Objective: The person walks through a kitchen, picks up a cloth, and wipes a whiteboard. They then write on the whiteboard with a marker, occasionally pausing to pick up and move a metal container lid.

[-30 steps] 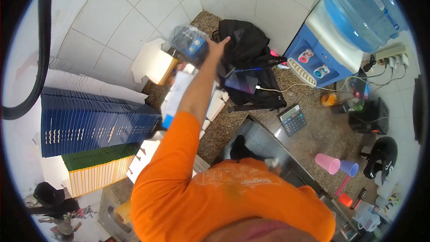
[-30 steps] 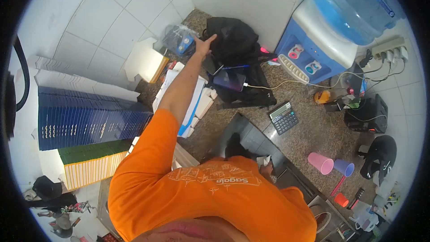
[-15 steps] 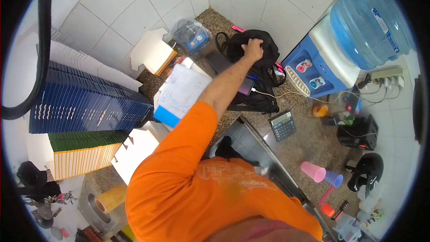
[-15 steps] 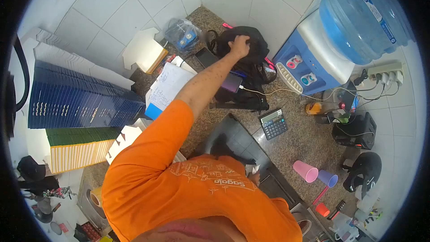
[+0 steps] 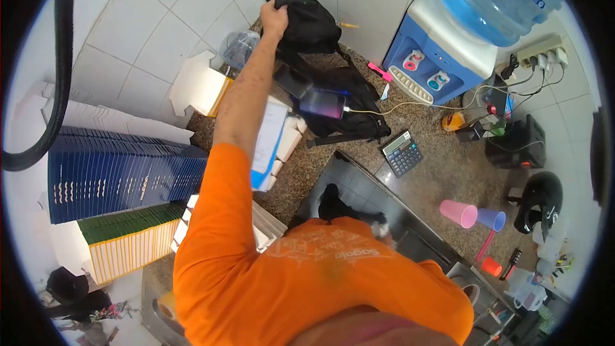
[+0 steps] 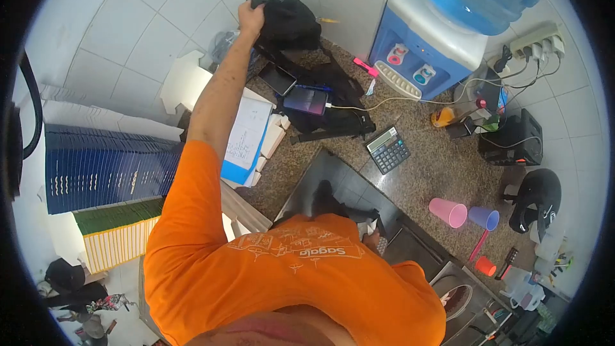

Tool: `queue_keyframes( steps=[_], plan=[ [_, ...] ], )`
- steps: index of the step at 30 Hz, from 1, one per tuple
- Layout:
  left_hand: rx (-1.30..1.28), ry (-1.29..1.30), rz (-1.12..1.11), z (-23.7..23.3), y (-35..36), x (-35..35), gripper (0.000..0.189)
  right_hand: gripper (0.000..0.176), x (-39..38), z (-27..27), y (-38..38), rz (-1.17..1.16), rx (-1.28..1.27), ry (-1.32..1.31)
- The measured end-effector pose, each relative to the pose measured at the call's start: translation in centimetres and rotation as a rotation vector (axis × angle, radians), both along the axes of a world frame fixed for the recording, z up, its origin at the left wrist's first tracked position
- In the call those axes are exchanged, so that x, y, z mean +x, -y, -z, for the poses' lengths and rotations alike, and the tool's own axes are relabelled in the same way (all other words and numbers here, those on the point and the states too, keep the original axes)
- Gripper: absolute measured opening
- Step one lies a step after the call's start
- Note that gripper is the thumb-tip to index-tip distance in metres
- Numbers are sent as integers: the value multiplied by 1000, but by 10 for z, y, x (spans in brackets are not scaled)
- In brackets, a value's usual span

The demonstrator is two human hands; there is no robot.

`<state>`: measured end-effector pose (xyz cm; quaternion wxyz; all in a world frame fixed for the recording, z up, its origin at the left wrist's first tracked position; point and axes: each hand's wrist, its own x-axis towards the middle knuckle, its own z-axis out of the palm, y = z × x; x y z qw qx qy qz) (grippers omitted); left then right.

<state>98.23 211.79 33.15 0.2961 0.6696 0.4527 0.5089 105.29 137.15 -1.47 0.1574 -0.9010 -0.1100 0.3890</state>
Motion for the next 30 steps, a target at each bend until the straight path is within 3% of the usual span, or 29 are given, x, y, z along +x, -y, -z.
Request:
queue_keyframes(
  steps=[1, 3, 4, 5, 6, 7, 8, 9, 10, 12, 13, 15, 17, 19, 21, 26, 28, 29, 30],
  plan=[
    [-4, -146, -40, -13, 12, 2, 37, 61, -3, 0, 2, 3, -2, 5],
    [9, -236, -63, -4, 10, 2, 42, 61, -8, 1, 11, 7, 1, 20],
    [19, -322, -75, 6, 11, 7, 47, 61, -8, 3, 15, 4, 0, 33],
    [45, -252, -159, 37, -2, 13, 49, 61, -11, 4, 17, -1, -1, 58],
    [145, -304, -190, 32, 11, 20, 26, 61, -12, 3, 23, -5, -4, 97],
    [-41, -192, 58, 25, 23, 18, 24, 61, -18, 6, 23, -11, -19, 145],
    [8, -231, 122, 37, 17, 18, 22, 61, -23, 5, 13, -9, -49, 184],
    [127, -259, 104, 78, -9, 14, 22, 60, -18, -58, -18, 127, 60, -93],
    [-41, -179, 94, 99, -17, 11, 21, 60, -22, -44, -7, 168, 59, -87],
    [-227, -137, 222, 110, -5, 2, 46, 61, -24, -16, -2, 130, 43, 43],
    [-226, -139, 243, 110, 3, 2, 46, 62, -24, -15, 2, 106, 46, 60],
    [-302, -729, -73, 110, 19, -2, 86, 60, -28, -8, 12, 85, 22, 104],
    [-546, -837, -1, 119, 1, -26, 116, 52, -33, -9, 16, 64, 2, 101],
    [-310, -785, -54, 85, 45, -44, 109, 50, -35, -16, 15, 76, -23, 90],
    [-119, -621, 98, 69, 81, -74, 96, 48, -30, -25, 7, 73, -45, 7],
    [45, -441, 224, 61, 205, -175, 57, 50, -28, -23, -19, -57, -35, 74],
    [-182, -289, 229, 43, 279, -218, 51, 51, -22, -22, -35, -188, -8, 8],
    [-173, -308, 222, 49, 308, -247, 44, 55, -24, -36, -47, -210, -26, -11],
    [-340, -49, 295, 68, 337, -282, 37, 60, -29, -43, -57, -235, -45, -29]
  ],
)
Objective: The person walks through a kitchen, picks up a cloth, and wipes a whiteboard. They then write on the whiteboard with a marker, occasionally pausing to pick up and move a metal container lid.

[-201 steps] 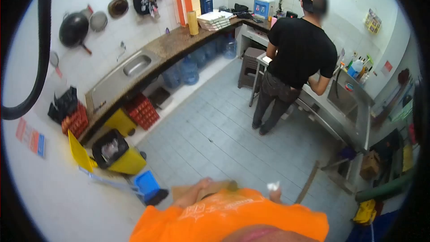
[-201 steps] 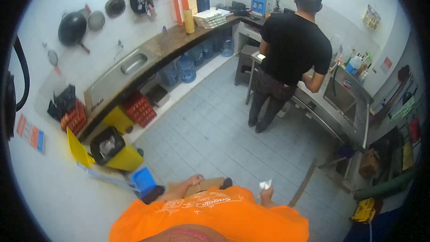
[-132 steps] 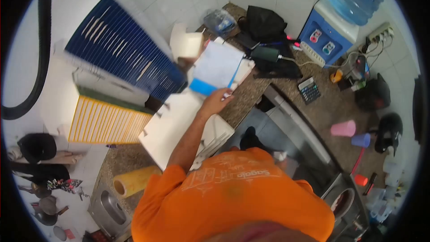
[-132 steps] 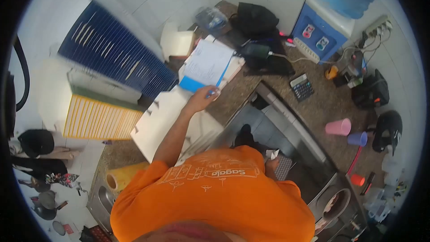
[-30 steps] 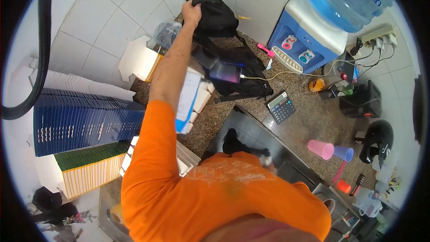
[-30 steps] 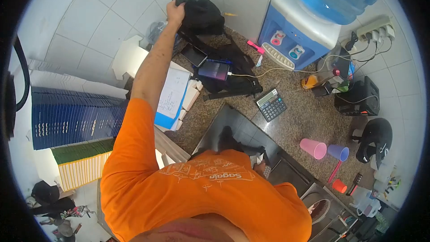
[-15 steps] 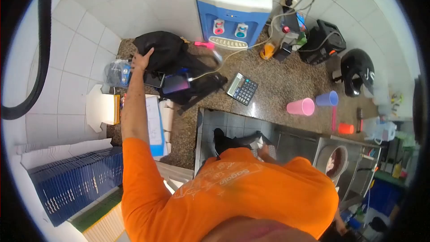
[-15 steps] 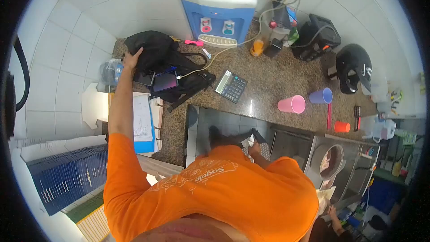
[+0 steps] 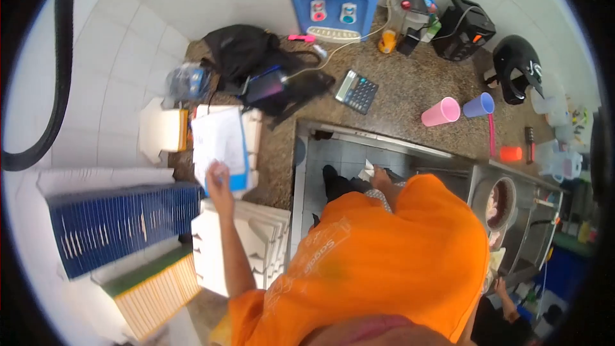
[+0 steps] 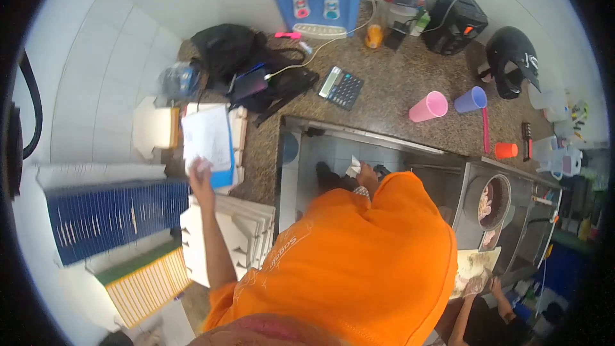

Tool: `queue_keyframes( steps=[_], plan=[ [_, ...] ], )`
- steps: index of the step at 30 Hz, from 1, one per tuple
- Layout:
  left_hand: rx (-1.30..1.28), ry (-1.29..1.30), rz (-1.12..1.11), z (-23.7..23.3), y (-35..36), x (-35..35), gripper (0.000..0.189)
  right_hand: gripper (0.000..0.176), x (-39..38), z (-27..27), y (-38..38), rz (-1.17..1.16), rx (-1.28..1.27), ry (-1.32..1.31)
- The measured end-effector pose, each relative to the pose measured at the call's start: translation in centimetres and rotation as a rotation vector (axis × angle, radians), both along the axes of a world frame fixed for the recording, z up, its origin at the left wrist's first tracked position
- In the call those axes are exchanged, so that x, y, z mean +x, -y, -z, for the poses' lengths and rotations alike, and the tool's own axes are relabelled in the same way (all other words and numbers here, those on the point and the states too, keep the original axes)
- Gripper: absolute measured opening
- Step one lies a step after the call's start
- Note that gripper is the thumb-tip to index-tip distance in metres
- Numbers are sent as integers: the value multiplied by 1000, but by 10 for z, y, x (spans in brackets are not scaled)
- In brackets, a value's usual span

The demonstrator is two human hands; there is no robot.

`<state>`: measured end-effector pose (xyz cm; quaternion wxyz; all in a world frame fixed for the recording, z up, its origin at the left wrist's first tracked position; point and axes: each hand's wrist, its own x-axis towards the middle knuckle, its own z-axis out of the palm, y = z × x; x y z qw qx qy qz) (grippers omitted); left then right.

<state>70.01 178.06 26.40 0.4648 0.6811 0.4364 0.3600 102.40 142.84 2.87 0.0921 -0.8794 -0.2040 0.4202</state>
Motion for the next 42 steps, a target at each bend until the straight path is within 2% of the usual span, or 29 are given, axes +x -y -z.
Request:
queue_keyframes(
  steps=[2, 6, 8, 10, 13, 15, 20, 22, 25, 26, 28, 31, 34, 36, 38, 39, 40, 41, 42],
  plan=[
    [-113, 38, -122, -5, 84, -45, 30, 59, -13, 5, -11, -71, 56, 1],
    [-138, 90, -373, 0, 249, -124, 18, 56, -52, 18, -23, -256, 136, 18],
    [-159, 194, -520, -4, 328, -156, 17, 53, -83, 1, -21, -343, 178, 8],
    [-116, 188, -671, 4, 396, -190, 17, 51, -120, -8, -14, -401, 276, -5],
    [-83, 220, -903, 7, 485, -227, 15, 53, -173, 32, 10, -603, 302, 95],
    [-51, 243, -986, 9, 539, -254, 13, 53, -214, 17, 21, -742, 256, 61],
    [-15, 201, -1197, -8, 642, -308, 13, 50, -328, -1, 49, -955, 238, 50],
    [-7, 204, -1247, -9, 674, -330, 13, 50, -374, -5, 54, -1235, 179, 3],
    [-15, 196, -1307, -11, 714, -373, 16, 52, -444, -11, 63, -1482, 121, -5],
    [-3, 196, -1350, -15, 726, -391, 16, 52, -464, 1, 63, -1526, 129, -8],
    [-60, -30, -1324, -24, 754, -432, 20, 58, -509, 27, 67, -1801, 129, -31],
    [-173, -69, -1478, -14, 799, -492, 24, 54, -606, 46, 96, -2028, 14, -96],
    [-238, -26, -1711, 64, 875, -539, 27, 51, -705, 87, 135, -2160, -34, -139],
    [-402, 6, -1917, 128, 938, -536, 31, 50, -772, 111, 156, -2223, -38, -184],
    [-522, 444, -2146, 228, 1017, -496, 32, 50, -855, 0, 216, -2258, -167, -186],
    [-541, 327, -2247, 294, 1059, -448, 34, 50, -899, 12, 236, -2347, -157, -181],
    [-568, 208, -2346, 337, 1093, -409, 36, 52, -940, 23, 264, -2568, -15, -92],
    [-799, 906, -2605, 285, 1083, -386, 39, 53, -972, 37, 286, -2770, 145, 2],
    [-846, 983, -2688, 293, 1096, -350, 42, 59, -1008, 7, 315, -2887, 84, -158]
  ],
)
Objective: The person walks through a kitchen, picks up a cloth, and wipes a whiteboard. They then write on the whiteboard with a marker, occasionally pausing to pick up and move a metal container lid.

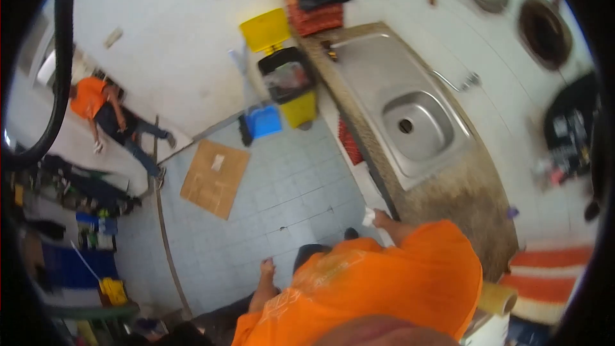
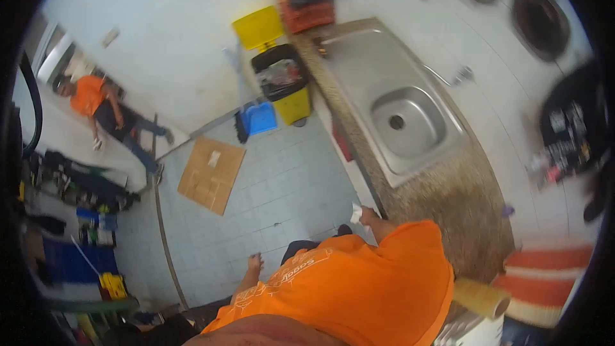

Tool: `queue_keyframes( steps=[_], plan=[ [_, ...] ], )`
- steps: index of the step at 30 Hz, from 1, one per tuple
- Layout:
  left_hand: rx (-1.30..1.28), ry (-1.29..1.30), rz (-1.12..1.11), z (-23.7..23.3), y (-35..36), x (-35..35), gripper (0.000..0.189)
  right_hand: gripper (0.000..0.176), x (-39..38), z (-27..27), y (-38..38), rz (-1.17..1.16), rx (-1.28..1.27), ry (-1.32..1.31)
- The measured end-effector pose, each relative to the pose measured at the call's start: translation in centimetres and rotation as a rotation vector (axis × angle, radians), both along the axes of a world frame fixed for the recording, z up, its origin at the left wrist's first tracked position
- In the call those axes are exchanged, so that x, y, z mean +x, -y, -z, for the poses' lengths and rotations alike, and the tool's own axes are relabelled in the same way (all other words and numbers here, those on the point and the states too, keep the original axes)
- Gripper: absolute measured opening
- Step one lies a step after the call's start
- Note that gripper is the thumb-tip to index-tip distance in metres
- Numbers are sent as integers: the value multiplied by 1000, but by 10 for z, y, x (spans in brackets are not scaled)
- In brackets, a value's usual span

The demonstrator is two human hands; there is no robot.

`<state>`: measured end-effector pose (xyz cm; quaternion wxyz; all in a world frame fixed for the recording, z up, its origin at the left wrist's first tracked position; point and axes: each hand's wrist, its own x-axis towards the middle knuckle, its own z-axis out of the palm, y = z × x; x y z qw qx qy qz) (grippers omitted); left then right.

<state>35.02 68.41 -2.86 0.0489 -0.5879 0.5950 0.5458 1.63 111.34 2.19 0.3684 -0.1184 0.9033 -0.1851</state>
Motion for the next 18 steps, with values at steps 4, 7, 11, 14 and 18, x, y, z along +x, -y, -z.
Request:
queue_keyframes(
  steps=[4, 7, 11, 14, 18],
  plan=[
    [75, -11, -353, -23, 1, 80, 39, 62, -160, 24, 125, -41, -38, -113],
    [88, 137, -97, -12, 7, 91, 37, 49, -218, 1, 244, 89, -216, -217],
    [80, 206, 166, -9, 68, 54, 35, 53, -252, 11, 398, 48, -434, -228],
    [40, 208, 206, 3, 134, 17, 34, 47, -238, -17, 495, -70, -559, -238],
    [-195, 283, 550, 52, 253, -58, 33, 50, -266, 10, 553, -223, -470, -106]
  ],
)
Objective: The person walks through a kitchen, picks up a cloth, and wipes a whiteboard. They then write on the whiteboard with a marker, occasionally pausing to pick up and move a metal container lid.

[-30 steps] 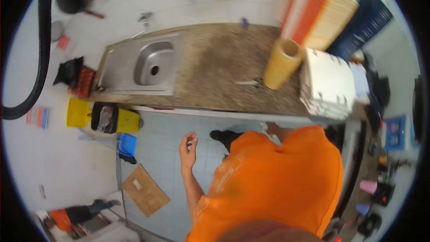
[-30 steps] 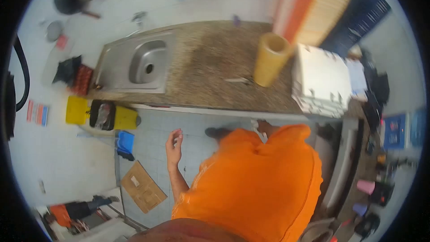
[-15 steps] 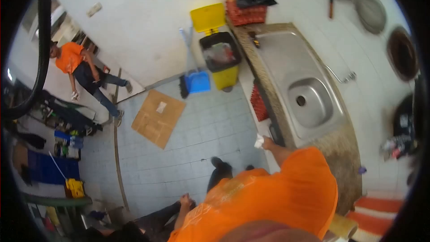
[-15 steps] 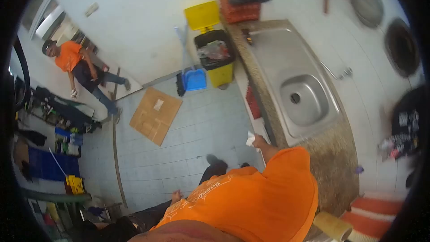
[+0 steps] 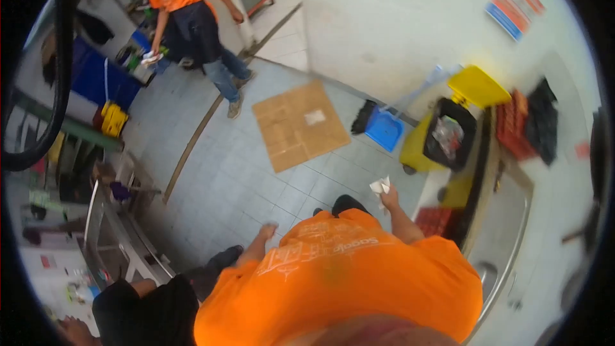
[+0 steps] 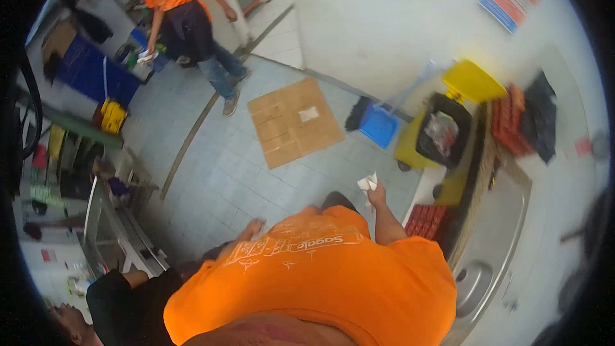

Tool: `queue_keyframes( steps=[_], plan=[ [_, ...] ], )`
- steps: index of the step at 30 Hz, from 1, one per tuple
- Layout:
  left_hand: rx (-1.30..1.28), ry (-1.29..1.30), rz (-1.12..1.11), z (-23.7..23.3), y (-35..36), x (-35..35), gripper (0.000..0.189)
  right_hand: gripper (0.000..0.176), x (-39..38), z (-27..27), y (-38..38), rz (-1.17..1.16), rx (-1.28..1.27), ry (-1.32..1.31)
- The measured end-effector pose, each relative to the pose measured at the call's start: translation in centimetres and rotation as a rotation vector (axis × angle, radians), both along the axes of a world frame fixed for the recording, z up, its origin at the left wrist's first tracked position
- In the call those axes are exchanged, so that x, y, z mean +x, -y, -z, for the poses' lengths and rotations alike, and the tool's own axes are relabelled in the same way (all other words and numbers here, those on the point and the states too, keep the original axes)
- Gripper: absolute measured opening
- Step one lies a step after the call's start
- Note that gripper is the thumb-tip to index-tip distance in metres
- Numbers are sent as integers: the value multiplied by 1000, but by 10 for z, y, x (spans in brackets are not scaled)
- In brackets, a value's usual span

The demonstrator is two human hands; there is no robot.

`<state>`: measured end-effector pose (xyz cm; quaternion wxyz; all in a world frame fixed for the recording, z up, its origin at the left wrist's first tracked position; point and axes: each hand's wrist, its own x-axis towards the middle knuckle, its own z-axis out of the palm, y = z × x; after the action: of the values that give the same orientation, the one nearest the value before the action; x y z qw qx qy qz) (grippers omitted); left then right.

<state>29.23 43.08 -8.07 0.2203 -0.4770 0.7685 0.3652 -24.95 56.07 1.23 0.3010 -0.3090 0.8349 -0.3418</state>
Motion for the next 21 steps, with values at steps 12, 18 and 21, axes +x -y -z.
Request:
queue_keyframes(
  steps=[12, 18, 21],
  plan=[
    [91, -631, -876, -50, 400, -259, 34, 47, -163, 80, 287, -258, 240, -5],
    [56, -412, -1223, -27, 399, -196, 37, 47, -222, 140, 621, -530, -30, -40],
    [-492, 111, -410, 20, 341, -157, 37, 50, -165, 32, 792, -502, -31, -59]
  ],
)
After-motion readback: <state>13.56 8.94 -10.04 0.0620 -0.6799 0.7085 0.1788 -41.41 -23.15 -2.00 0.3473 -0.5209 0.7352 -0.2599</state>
